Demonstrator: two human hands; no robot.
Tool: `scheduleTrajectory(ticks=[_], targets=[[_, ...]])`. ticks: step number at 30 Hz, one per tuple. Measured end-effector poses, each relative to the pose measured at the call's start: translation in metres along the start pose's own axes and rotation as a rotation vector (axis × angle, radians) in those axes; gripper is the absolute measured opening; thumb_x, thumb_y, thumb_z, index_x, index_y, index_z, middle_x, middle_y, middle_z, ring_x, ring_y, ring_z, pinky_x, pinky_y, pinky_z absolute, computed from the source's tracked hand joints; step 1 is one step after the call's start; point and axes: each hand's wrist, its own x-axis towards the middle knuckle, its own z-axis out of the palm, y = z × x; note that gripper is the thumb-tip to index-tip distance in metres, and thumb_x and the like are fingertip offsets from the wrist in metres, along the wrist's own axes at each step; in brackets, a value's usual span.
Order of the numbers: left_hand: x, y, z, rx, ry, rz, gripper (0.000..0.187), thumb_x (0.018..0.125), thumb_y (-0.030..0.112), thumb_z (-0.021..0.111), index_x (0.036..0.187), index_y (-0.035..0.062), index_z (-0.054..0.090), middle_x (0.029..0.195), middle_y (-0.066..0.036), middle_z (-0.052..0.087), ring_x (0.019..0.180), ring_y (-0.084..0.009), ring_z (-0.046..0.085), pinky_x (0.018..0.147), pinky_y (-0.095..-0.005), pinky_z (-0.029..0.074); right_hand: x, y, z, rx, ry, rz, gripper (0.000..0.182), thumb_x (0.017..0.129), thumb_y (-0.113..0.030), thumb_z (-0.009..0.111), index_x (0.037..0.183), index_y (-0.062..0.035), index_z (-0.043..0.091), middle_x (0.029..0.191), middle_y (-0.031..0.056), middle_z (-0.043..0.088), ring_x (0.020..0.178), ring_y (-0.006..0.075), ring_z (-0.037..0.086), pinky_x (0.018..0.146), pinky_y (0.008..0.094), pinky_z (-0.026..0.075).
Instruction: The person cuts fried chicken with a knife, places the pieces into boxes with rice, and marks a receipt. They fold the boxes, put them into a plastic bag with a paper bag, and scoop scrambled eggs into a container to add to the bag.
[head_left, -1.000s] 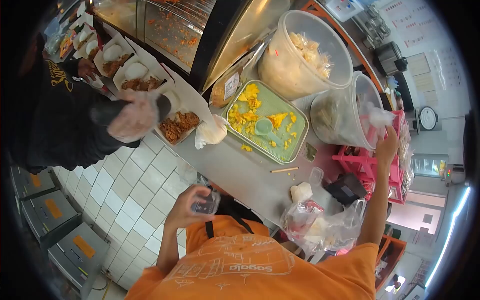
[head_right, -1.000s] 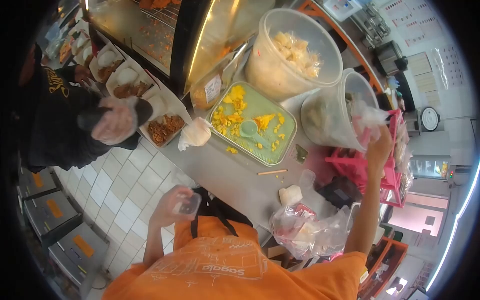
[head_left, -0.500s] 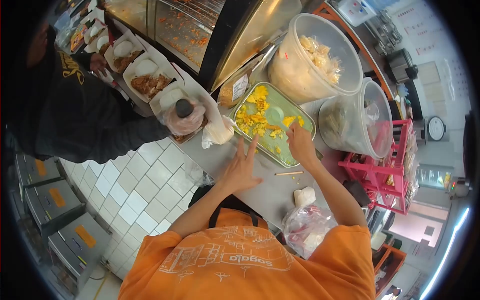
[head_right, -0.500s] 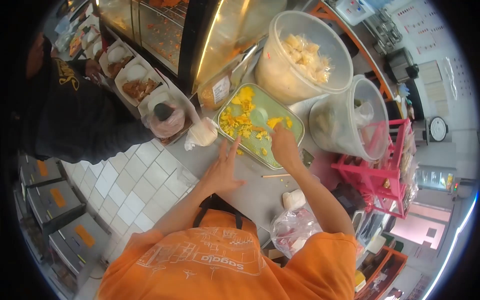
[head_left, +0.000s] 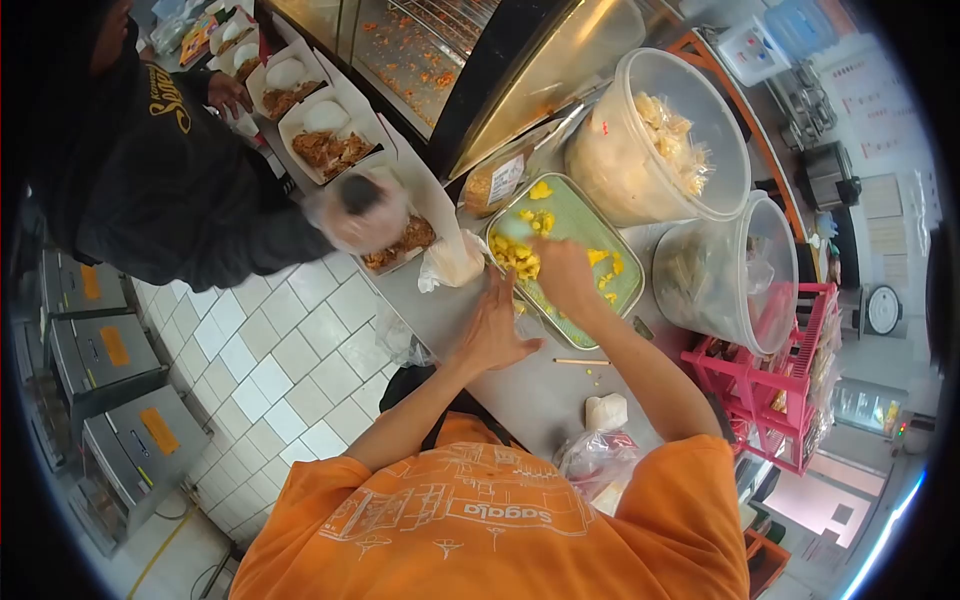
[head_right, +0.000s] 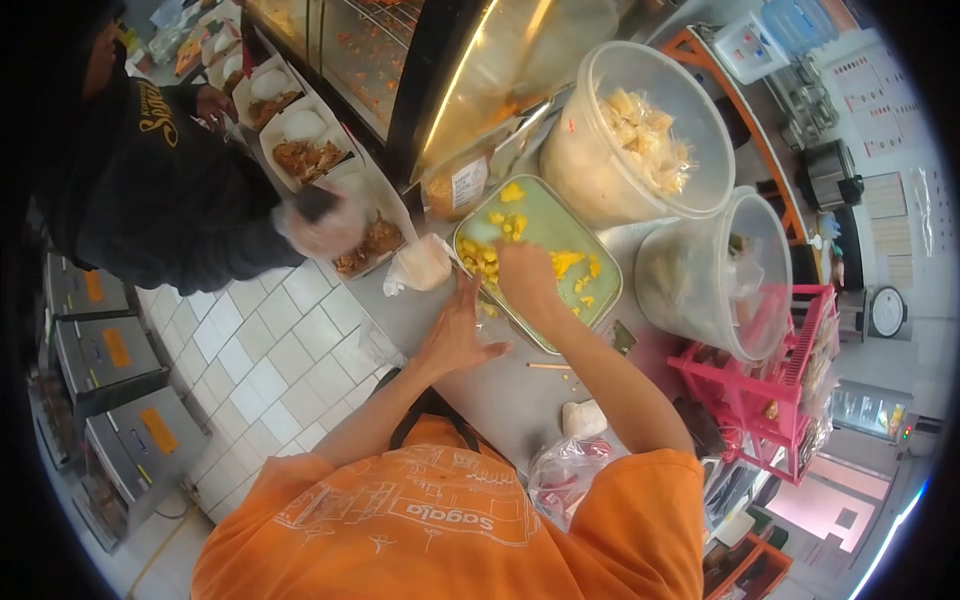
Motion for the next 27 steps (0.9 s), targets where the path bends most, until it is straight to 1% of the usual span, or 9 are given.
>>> scheduleTrajectory(ticks=[4,6,10,12,14,16,18,22,27], targets=[[0.003,-0.011,0.002,-0.213,0.081,0.024,0.130,0.065,0.034,0.091,0.154,-0.0088,0.006,0.150,-0.041,0.030,0.133,-0.0465,0.047,0.109,-0.0481,0.041,0.008,0.016,0.015,-0.111,0.028,0.093,0.028,0.081,0.001,0.059,0.109,-0.0003,0.064,0.088,0.0197,0.071,0.078,0.0368,0.070,0.069,0.0464,0.057],[0.003,-0.015,0.003,-0.242,0.073,0.004,0.133,0.066,0.034,0.091,0.155,-0.0086,0.001,0.150,-0.039,0.032,0.130,-0.0448,0.050,0.108,-0.0483,0.042,-0.017,0.017,0.013,0.022,0.078,-0.181,0.037,0.082,0.001,0.059,0.118,-0.0038,0.064,0.089,0.0210,0.071,0.076,0.0383,0.070,0.072,0.0469,0.056],[0.003,-0.004,0.003,-0.193,-0.053,-0.162,0.134,0.067,0.031,0.089,0.152,-0.0132,-0.004,0.147,-0.038,0.036,0.134,-0.0495,0.042,0.112,-0.0446,0.039,-0.051,0.026,0.020,0.019,0.143,-0.289,0.038,0.081,0.003,0.058,0.117,-0.0043,0.066,0.091,0.0209,0.072,0.075,0.0393,0.069,0.072,0.0468,0.056],[0.003,0.008,0.002,-0.142,-0.048,-0.176,0.134,0.067,0.030,0.089,0.153,-0.0128,-0.004,0.150,-0.038,0.032,0.132,-0.0488,0.044,0.111,-0.0451,0.039,-0.061,0.022,0.009,0.153,-0.115,-0.013,0.038,0.078,0.004,0.058,0.115,-0.0045,0.068,0.098,0.0190,0.072,0.078,0.0378,0.069,0.072,0.0470,0.056],[-0.001,0.008,0.012,-0.091,-0.054,-0.190,0.134,0.066,0.029,0.089,0.153,-0.0124,-0.004,0.153,-0.037,0.028,0.130,-0.0481,0.046,0.110,-0.0456,0.040,-0.066,0.021,0.011,0.204,-0.056,0.023,0.038,0.078,0.004,0.058,0.114,-0.0040,0.068,0.100,0.0180,0.072,0.079,0.0371,0.069,0.072,0.0466,0.056],[-0.004,-0.003,0.034,0.161,0.295,0.069,0.130,0.066,0.030,0.088,0.155,-0.0098,0.002,0.159,-0.034,0.017,0.122,-0.0449,0.050,0.103,-0.0467,0.046,-0.067,0.028,0.008,0.249,0.007,0.056,0.038,0.077,0.004,0.058,0.113,-0.0035,0.069,0.102,0.0170,0.072,0.080,0.0364,0.069,0.072,0.0462,0.056],[-0.013,0.018,0.016,0.172,0.175,0.038,0.123,0.068,0.031,0.087,0.155,-0.0080,0.010,0.161,-0.033,0.015,0.116,-0.0423,0.052,0.097,-0.0456,0.050,-0.065,0.046,0.001,0.122,0.203,-0.068,0.039,0.078,0.002,0.059,0.115,-0.0040,0.068,0.100,0.0174,0.072,0.080,0.0365,0.069,0.071,0.0455,0.056],[-0.015,0.019,0.019,0.309,0.041,-0.028,0.108,0.071,0.034,0.084,0.154,-0.0052,0.027,0.163,-0.028,0.014,0.100,-0.0367,0.054,0.082,-0.0420,0.055,-0.094,0.054,0.006,-0.065,0.060,-0.167,0.041,0.077,0.002,0.060,0.118,-0.0044,0.068,0.102,0.0174,0.072,0.080,0.0355,0.070,0.072,0.0449,0.057],[-0.014,0.017,0.034,0.297,0.117,-0.055,0.108,0.072,0.036,0.083,0.153,-0.0058,0.027,0.162,-0.029,0.017,0.099,-0.0374,0.054,0.080,-0.0406,0.055,-0.113,0.013,-0.017,0.245,-0.187,0.129,0.035,0.085,-0.002,0.061,0.119,-0.0030,0.071,0.097,0.0170,0.074,0.079,0.0356,0.071,0.068,0.0446,0.054]])
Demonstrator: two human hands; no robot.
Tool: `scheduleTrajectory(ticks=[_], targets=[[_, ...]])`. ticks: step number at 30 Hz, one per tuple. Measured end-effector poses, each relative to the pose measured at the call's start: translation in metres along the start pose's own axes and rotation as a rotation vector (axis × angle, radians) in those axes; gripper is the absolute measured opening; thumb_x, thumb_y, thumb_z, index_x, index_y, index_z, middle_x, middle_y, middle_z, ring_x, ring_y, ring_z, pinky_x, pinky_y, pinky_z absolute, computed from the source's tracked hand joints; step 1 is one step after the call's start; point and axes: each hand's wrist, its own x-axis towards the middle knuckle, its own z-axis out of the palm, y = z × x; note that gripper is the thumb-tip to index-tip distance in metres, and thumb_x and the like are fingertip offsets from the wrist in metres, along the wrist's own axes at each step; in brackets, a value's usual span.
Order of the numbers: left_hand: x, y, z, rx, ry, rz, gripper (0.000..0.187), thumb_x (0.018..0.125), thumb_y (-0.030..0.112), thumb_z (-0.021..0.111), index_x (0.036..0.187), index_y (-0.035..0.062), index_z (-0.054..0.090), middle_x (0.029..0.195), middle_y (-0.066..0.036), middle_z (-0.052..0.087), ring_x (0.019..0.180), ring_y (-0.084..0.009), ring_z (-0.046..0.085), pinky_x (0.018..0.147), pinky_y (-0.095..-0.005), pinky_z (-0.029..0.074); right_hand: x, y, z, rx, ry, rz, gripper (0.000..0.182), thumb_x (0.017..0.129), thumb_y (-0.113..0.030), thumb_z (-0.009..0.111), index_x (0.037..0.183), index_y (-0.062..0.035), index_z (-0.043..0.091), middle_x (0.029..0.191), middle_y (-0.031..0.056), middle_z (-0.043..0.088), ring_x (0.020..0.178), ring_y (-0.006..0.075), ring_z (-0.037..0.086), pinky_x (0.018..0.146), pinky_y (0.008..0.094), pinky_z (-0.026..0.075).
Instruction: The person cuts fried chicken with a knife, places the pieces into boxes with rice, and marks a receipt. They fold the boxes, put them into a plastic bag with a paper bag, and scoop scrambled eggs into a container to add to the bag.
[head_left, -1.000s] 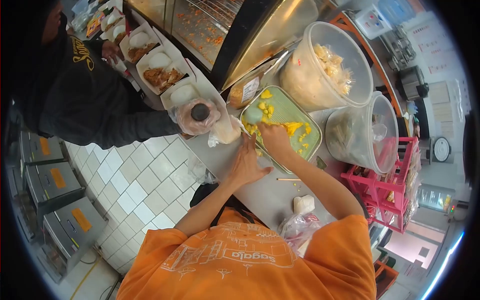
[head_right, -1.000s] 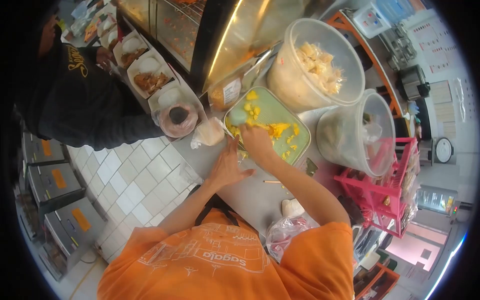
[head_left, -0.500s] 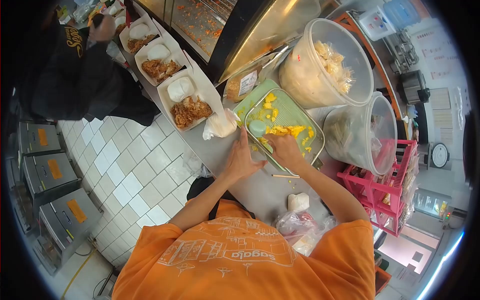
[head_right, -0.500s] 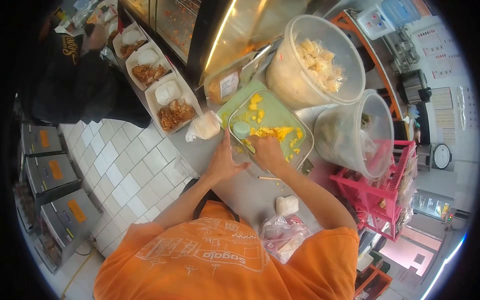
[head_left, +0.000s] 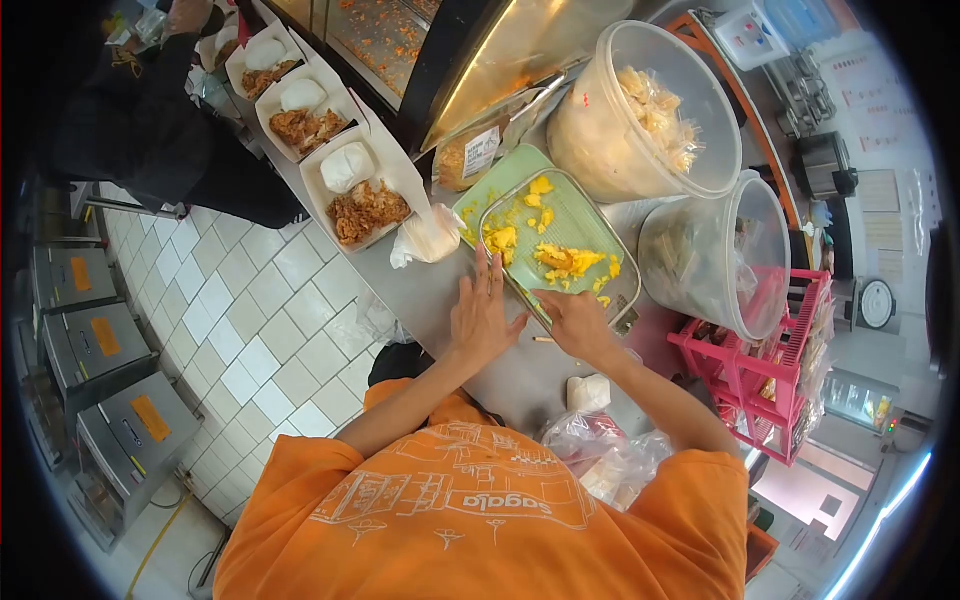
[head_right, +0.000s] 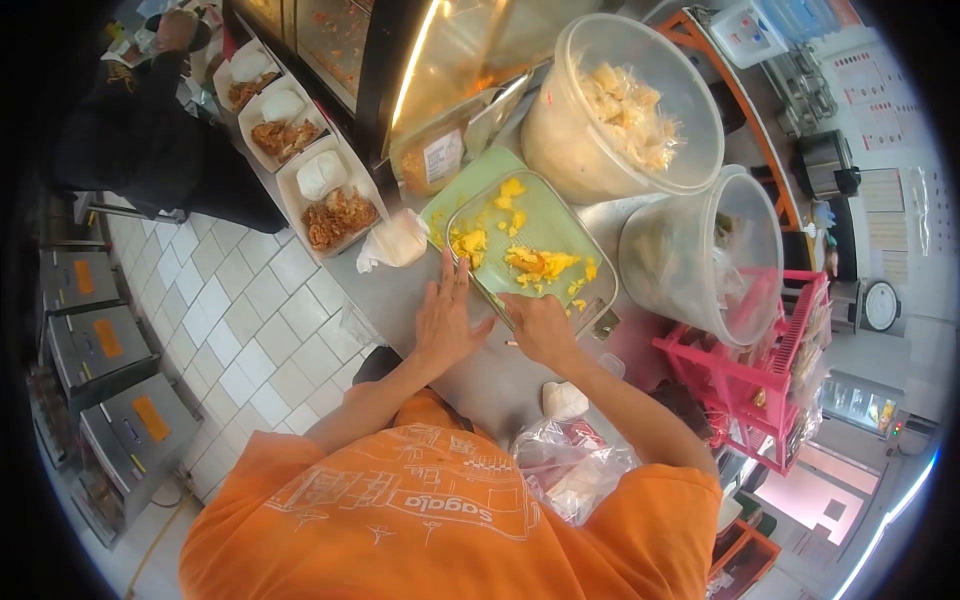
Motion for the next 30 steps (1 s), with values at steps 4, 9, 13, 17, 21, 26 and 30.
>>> scheduleTrajectory(ticks=[4,9,13,17,21,26,30], targets=[[-0.003,-0.001,0.005,-0.062,0.022,0.026,0.109,0.072,0.036,0.083,0.153,-0.0079,0.025,0.161,-0.030,0.021,0.099,-0.0378,0.055,0.079,-0.0400,0.055,0.034,0.019,-0.002,0.299,0.024,0.216,0.030,0.092,-0.006,0.062,0.121,-0.0010,0.070,0.093,0.0149,0.076,0.069,0.0280,0.069,0.061,0.0379,0.051],[-0.006,-0.002,-0.005,-0.114,0.001,0.023,0.116,0.072,0.037,0.083,0.154,-0.0094,0.016,0.161,-0.029,0.021,0.100,-0.0380,0.055,0.083,-0.0413,0.054,0.054,0.073,-0.016,1.012,-0.223,0.596,0.031,0.098,-0.012,0.060,0.124,0.0036,0.067,0.092,0.0067,0.075,0.060,0.0074,0.053,0.054,0.0231,0.043],[-0.004,-0.011,-0.002,-0.253,0.006,-0.055,0.123,0.071,0.039,0.084,0.154,-0.0110,0.007,0.157,-0.027,0.032,0.105,-0.0407,0.057,0.090,-0.0436,0.052,0.059,0.070,-0.022,1.131,-0.100,0.618,0.031,0.097,-0.010,0.060,0.126,0.0008,0.066,0.090,0.0085,0.074,0.060,0.0104,0.059,0.054,0.0279,0.046],[0.007,-0.014,-0.005,-0.273,-0.013,-0.048,0.126,0.070,0.040,0.085,0.155,-0.0115,0.007,0.151,-0.029,0.041,0.111,-0.0421,0.057,0.095,-0.0445,0.049,0.062,0.023,0.015,-0.070,0.308,0.001,0.026,0.092,-0.010,0.062,0.116,-0.0052,0.072,0.084,0.0241,0.070,0.067,0.0335,0.069,0.066,0.0408,0.053],[0.010,-0.015,-0.016,-0.370,-0.200,-0.127,0.130,0.068,0.043,0.086,0.155,-0.0119,0.007,0.145,-0.029,0.048,0.112,-0.0417,0.057,0.098,-0.0439,0.049,0.056,-0.016,0.036,0.104,0.315,-0.026,0.024,0.091,-0.011,0.063,0.110,-0.0042,0.075,0.080,0.0257,0.067,0.069,0.0404,0.066,0.065,0.0426,0.053],[0.011,-0.016,-0.014,-0.370,-0.156,-0.096,0.131,0.068,0.046,0.086,0.154,-0.0128,0.007,0.138,-0.028,0.054,0.113,-0.0417,0.058,0.099,-0.0440,0.048,0.068,-0.007,0.017,0.549,0.158,0.387,0.024,0.095,-0.013,0.063,0.112,-0.0013,0.074,0.081,0.0154,0.074,0.058,0.0204,0.063,0.056,0.0345,0.047],[0.010,-0.014,-0.021,-0.373,-0.166,-0.113,0.127,0.069,0.047,0.086,0.153,-0.0125,0.011,0.137,-0.029,0.054,0.114,-0.0413,0.058,0.098,-0.0444,0.049,0.080,0.055,0.015,1.065,-0.023,0.515,0.028,0.100,-0.013,0.059,0.122,0.0015,0.069,0.095,0.0084,0.076,0.058,0.0104,0.054,0.052,0.0265,0.041]])
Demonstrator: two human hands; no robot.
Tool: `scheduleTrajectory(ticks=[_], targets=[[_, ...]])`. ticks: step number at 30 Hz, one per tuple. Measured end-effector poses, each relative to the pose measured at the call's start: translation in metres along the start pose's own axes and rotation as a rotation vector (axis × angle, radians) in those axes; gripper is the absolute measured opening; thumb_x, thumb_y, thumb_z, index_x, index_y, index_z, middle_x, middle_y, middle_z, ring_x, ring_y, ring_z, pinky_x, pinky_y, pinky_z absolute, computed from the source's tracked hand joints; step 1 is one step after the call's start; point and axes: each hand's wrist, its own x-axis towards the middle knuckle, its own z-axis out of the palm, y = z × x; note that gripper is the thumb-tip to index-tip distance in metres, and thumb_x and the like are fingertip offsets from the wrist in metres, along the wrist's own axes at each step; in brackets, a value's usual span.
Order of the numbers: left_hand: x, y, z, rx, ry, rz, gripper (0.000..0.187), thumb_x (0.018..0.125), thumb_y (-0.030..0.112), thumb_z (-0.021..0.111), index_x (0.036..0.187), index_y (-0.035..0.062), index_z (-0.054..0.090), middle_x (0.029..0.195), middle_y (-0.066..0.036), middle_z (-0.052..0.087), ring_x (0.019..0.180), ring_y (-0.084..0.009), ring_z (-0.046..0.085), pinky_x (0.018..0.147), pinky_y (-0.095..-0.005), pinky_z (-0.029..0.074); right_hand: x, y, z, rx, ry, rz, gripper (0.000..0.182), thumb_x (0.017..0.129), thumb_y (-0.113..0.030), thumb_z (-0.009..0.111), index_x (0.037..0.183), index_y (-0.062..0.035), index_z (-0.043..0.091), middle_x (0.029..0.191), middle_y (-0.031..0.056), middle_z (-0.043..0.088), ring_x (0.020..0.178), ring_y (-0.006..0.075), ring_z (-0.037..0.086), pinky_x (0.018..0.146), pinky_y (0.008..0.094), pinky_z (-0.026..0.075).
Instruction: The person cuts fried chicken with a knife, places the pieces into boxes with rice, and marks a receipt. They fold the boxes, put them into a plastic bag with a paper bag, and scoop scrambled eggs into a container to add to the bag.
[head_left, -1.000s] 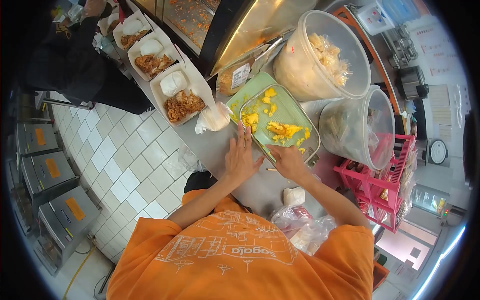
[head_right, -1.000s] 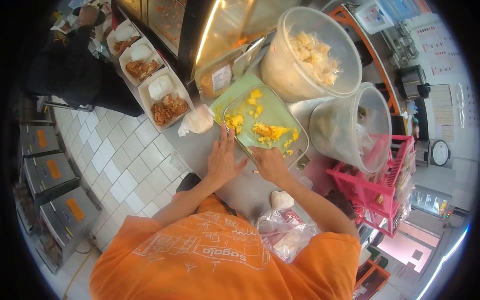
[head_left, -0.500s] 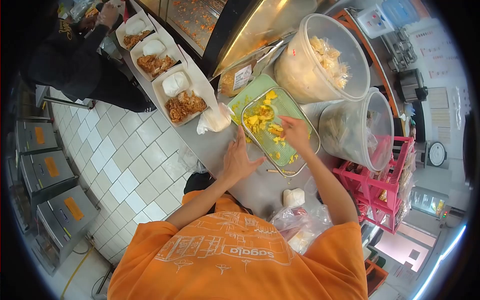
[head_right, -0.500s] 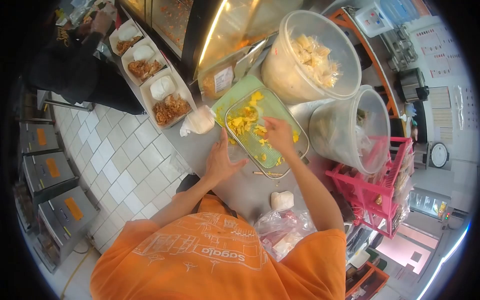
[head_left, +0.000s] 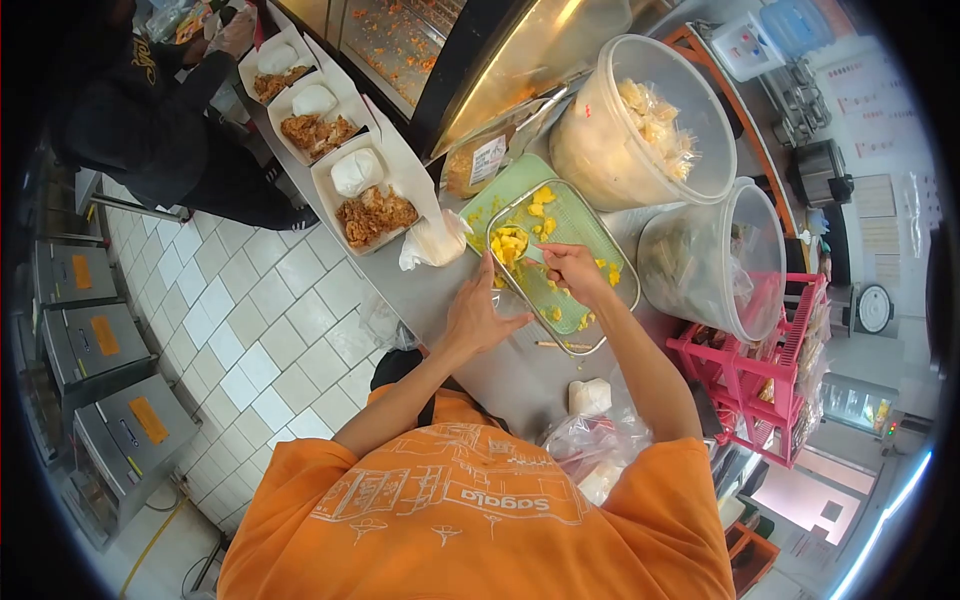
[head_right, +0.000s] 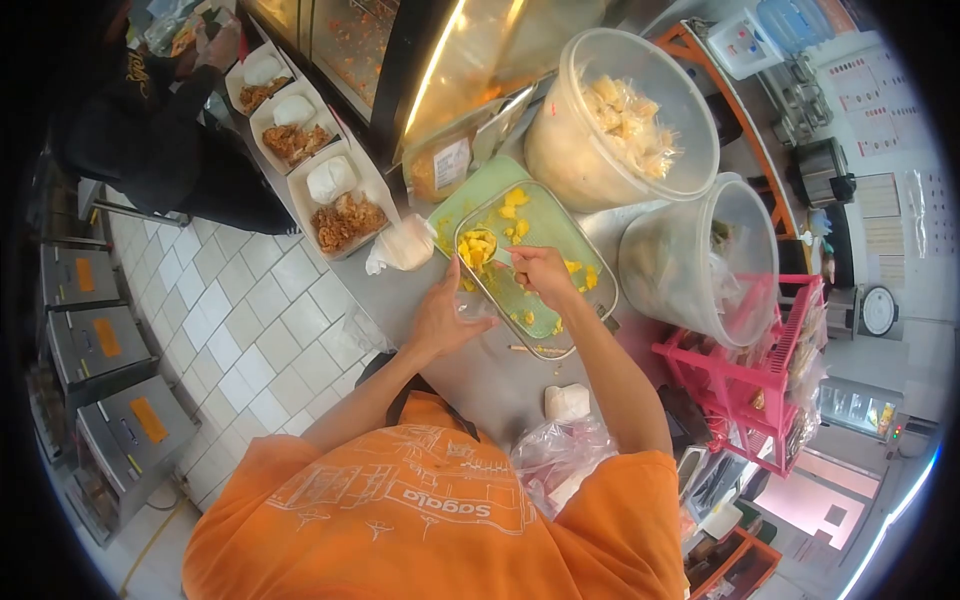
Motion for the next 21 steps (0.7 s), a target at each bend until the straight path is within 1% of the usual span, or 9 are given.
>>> scheduleTrajectory(ticks=[2,4,7,11,15,17,18,20,21], targets=[[-0.002,-0.002,-0.006,-0.017,0.029,0.012,0.122,0.069,0.047,0.087,0.152,-0.0117,0.018,0.135,-0.029,0.055,0.113,-0.0410,0.058,0.097,-0.0450,0.049,0.003,-0.001,-0.008,0.121,-0.037,0.076,0.032,0.102,-0.011,0.055,0.131,0.0026,0.061,0.108,0.0065,0.073,0.061,0.0095,0.048,0.051,0.0223,0.037],[-0.008,-0.003,-0.013,-0.077,0.131,0.043,0.105,0.070,0.043,0.088,0.144,-0.0063,0.033,0.127,-0.026,0.058,0.112,-0.0384,0.060,0.095,-0.0462,0.049,0.001,-0.002,-0.019,0.140,-0.001,0.057,0.033,0.103,-0.011,0.054,0.133,0.0017,0.060,0.110,0.0066,0.073,0.063,0.0091,0.048,0.052,0.0220,0.038],[-0.014,0.001,-0.022,-0.119,0.206,0.109,0.093,0.068,0.037,0.091,0.136,-0.0006,0.040,0.124,-0.023,0.057,0.111,-0.0360,0.060,0.093,-0.0465,0.050,-0.018,-0.009,-0.032,0.199,0.059,0.016,0.035,0.103,-0.012,0.054,0.135,0.0006,0.059,0.112,0.0063,0.072,0.065,0.0084,0.048,0.054,0.0219,0.039],[0.007,0.009,-0.016,-0.212,0.252,0.201,0.099,0.064,0.030,0.095,0.139,0.0002,0.038,0.126,-0.021,0.054,0.112,-0.0347,0.059,0.092,-0.0448,0.051,-0.069,-0.039,-0.038,0.312,0.061,-0.066,0.039,0.103,-0.015,0.057,0.139,-0.0005,0.055,0.114,0.0037,0.070,0.068,0.0075,0.049,0.060,0.0199,0.041],[0.030,0.038,-0.013,-0.423,0.249,0.270,0.100,0.062,0.019,0.094,0.140,0.0006,0.036,0.127,-0.020,0.051,0.117,-0.0349,0.056,0.098,-0.0446,0.048,-0.122,-0.050,-0.015,0.223,0.127,-0.152,0.039,0.101,-0.012,0.059,0.138,-0.0017,0.056,0.111,0.0052,0.072,0.067,0.0079,0.054,0.059,0.0219,0.045],[0.031,0.050,-0.015,-0.514,0.216,0.276,0.099,0.062,0.015,0.094,0.141,0.0007,0.035,0.126,-0.019,0.051,0.118,-0.0350,0.055,0.101,-0.0448,0.046,-0.147,-0.049,0.014,-0.721,0.302,-0.489,0.038,0.099,-0.008,0.059,0.136,-0.0018,0.059,0.104,0.0087,0.074,0.070,0.0115,0.066,0.059,0.0276,0.050],[0.031,0.055,-0.016,-0.357,0.270,0.323,0.096,0.063,0.014,0.094,0.140,0.0023,0.038,0.127,-0.018,0.050,0.119,-0.0321,0.055,0.101,-0.0427,0.047,-0.147,-0.043,0.017,-0.717,0.313,-0.488,0.038,0.099,-0.008,0.059,0.136,-0.0018,0.059,0.104,0.0087,0.074,0.070,0.0115,0.066,0.059,0.0276,0.050],[0.030,0.057,-0.013,-0.200,0.316,0.378,0.093,0.063,0.013,0.094,0.139,0.0038,0.040,0.128,-0.016,0.050,0.121,-0.0291,0.055,0.102,-0.0407,0.047,-0.144,-0.032,0.021,-1.295,0.431,-1.125,0.037,0.095,-0.006,0.062,0.132,-0.0027,0.062,0.096,0.0115,0.075,0.072,0.0154,0.072,0.058,0.0297,0.052],[0.028,0.051,-0.013,-0.200,0.294,0.418,0.090,0.064,0.013,0.093,0.137,0.0038,0.042,0.129,-0.016,0.050,0.122,-0.0286,0.055,0.103,-0.0399,0.046,-0.146,-0.032,0.023,-1.126,0.472,-1.121,0.035,0.094,-0.007,0.064,0.128,-0.0042,0.066,0.089,0.0123,0.075,0.064,0.0198,0.071,0.057,0.0299,0.051]])
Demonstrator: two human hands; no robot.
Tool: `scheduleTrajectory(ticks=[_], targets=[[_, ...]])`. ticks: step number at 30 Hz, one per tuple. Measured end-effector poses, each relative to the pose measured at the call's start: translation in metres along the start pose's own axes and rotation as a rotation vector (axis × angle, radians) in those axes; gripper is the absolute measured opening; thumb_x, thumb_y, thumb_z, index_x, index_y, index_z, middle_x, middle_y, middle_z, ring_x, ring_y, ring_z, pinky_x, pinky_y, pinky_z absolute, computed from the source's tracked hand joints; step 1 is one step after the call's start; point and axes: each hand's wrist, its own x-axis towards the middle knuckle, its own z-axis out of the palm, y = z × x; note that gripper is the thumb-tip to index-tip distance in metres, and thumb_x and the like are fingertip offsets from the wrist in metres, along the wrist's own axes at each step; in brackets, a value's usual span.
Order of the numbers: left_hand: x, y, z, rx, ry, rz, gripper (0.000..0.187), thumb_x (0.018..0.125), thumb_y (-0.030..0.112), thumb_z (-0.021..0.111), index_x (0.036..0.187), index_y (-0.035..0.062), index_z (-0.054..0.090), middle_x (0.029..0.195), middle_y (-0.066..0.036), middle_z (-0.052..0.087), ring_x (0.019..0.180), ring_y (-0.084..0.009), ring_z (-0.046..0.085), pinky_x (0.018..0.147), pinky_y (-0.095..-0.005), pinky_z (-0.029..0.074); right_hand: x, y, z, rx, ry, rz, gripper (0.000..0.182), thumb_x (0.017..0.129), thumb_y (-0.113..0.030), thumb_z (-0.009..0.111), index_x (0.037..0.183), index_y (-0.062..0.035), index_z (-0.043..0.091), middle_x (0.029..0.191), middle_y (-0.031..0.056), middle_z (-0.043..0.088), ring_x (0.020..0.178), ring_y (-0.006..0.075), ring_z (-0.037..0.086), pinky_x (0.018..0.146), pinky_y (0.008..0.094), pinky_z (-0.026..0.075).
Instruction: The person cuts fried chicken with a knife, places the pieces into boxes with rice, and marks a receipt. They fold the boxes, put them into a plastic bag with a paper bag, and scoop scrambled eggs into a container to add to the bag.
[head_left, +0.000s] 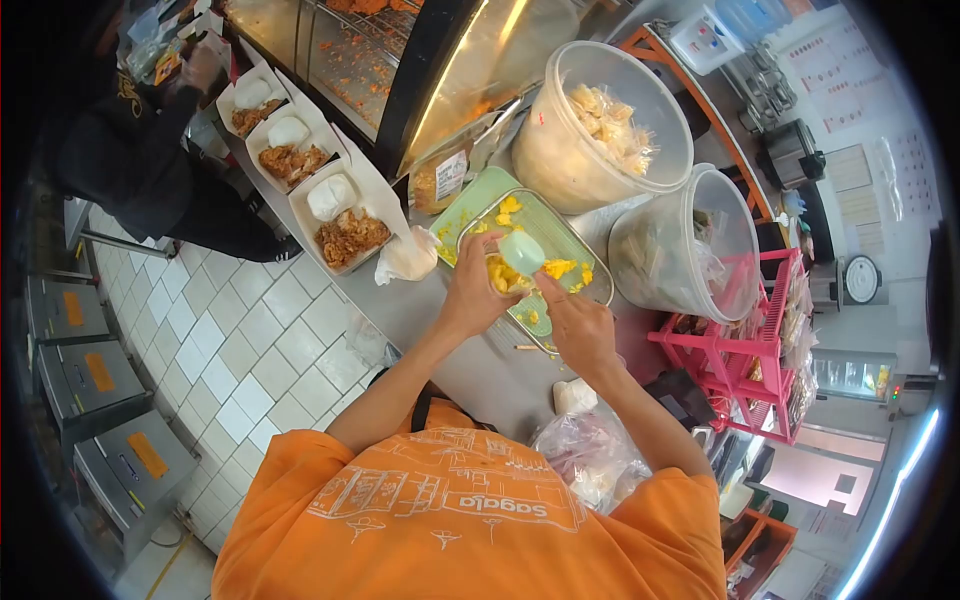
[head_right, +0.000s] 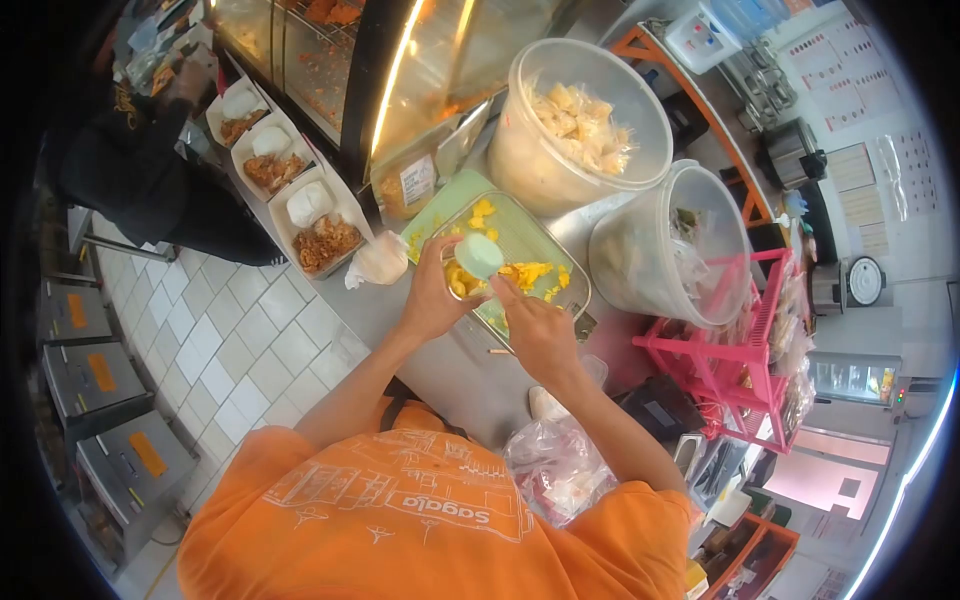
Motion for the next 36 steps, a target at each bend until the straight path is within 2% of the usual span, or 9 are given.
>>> scheduleTrajectory(ticks=[1,6,11,16,24,26,28,30,36], targets=[[-0.002,-0.003,-0.002,-0.007,-0.021,0.035,0.087,0.064,0.012,0.093,0.135,0.0038,0.044,0.129,-0.015,0.050,0.123,-0.0280,0.054,0.105,-0.0390,0.045,0.003,-0.004,-0.008,0.000,0.004,0.000,0.035,0.094,-0.007,0.064,0.128,-0.0042,0.066,0.089,0.0123,0.075,0.064,0.0198,0.071,0.057,0.0299,0.051],[-0.005,0.001,-0.012,-0.281,-0.030,0.007,0.078,0.066,0.009,0.091,0.130,0.0042,0.048,0.132,-0.015,0.052,0.121,-0.0276,0.055,0.104,-0.0381,0.046,0.014,-0.016,-0.048,0.608,-0.024,0.828,0.025,0.098,-0.011,0.062,0.120,-0.0041,0.071,0.072,0.0114,0.071,0.055,0.0149,0.068,0.053,0.0290,0.049],[-0.007,0.009,-0.017,-0.348,-0.046,-0.040,0.075,0.067,0.005,0.090,0.130,0.0050,0.048,0.130,-0.015,0.054,0.120,-0.0275,0.056,0.103,-0.0382,0.046,0.017,-0.039,-0.055,0.538,-0.054,0.751,0.025,0.099,-0.015,0.062,0.119,-0.0037,0.072,0.067,0.0068,0.068,0.053,0.0114,0.065,0.053,0.0275,0.049],[-0.009,0.016,-0.012,0.094,0.021,0.299,0.057,0.073,-0.004,0.073,0.126,0.0052,0.053,0.127,-0.017,0.052,0.116,-0.0369,0.054,0.099,-0.0424,0.047,0.011,-0.046,-0.029,0.429,-0.116,0.672,0.024,0.099,-0.015,0.062,0.117,-0.0016,0.072,0.068,0.0051,0.068,0.051,0.0109,0.064,0.051,0.0272,0.049],[0.001,0.011,0.003,0.504,-0.067,0.483,0.043,0.081,0.006,0.063,0.124,0.0086,0.059,0.128,-0.014,0.054,0.116,-0.0368,0.053,0.094,-0.0440,0.048,-0.024,0.016,0.019,1.528,0.036,1.455,0.030,0.100,-0.010,0.059,0.125,0.0058,0.065,0.083,0.0077,0.073,0.055,0.0079,0.054,0.047,0.0216,0.040],[0.004,0.009,0.011,0.536,-0.050,0.507,0.043,0.082,0.008,0.064,0.125,0.0098,0.059,0.129,-0.013,0.055,0.116,-0.0366,0.053,0.094,-0.0440,0.048,-0.046,0.035,0.034,1.281,0.058,1.349,0.030,0.098,-0.009,0.060,0.125,0.0041,0.065,0.082,0.0096,0.073,0.054,0.0114,0.057,0.048,0.0248,0.042],[0.006,0.008,0.021,0.688,0.099,0.261,0.045,0.082,0.007,0.066,0.127,0.0107,0.059,0.129,-0.013,0.056,0.117,-0.0367,0.053,0.095,-0.0451,0.048,-0.062,0.057,0.055,1.027,0.065,1.238,0.031,0.097,-0.007,0.060,0.126,0.0023,0.065,0.081,0.0115,0.074,0.054,0.0149,0.060,0.048,0.0280,0.045],[-0.001,0.005,0.030,0.620,0.102,0.249,0.046,0.082,0.008,0.068,0.127,0.0101,0.058,0.128,-0.014,0.056,0.116,-0.0379,0.054,0.095,-0.0454,0.048,-0.072,0.070,0.073,0.293,-0.127,0.412,0.036,0.089,-0.001,0.060,0.125,-0.0032,0.066,0.079,0.0175,0.071,0.058,0.0272,0.066,0.052,0.0382,0.050],[-0.044,-0.008,0.026,0.202,-0.105,0.215,0.058,0.077,0.008,0.077,0.130,0.0074,0.054,0.125,-0.016,0.058,0.114,-0.0392,0.057,0.095,-0.0464,0.048,-0.047,0.098,0.048,-0.188,-0.127,0.404,0.040,0.084,0.000,0.056,0.123,-0.0084,0.066,0.076,0.0181,0.069,0.067,0.0348,0.069,0.061,0.0459,0.054]])
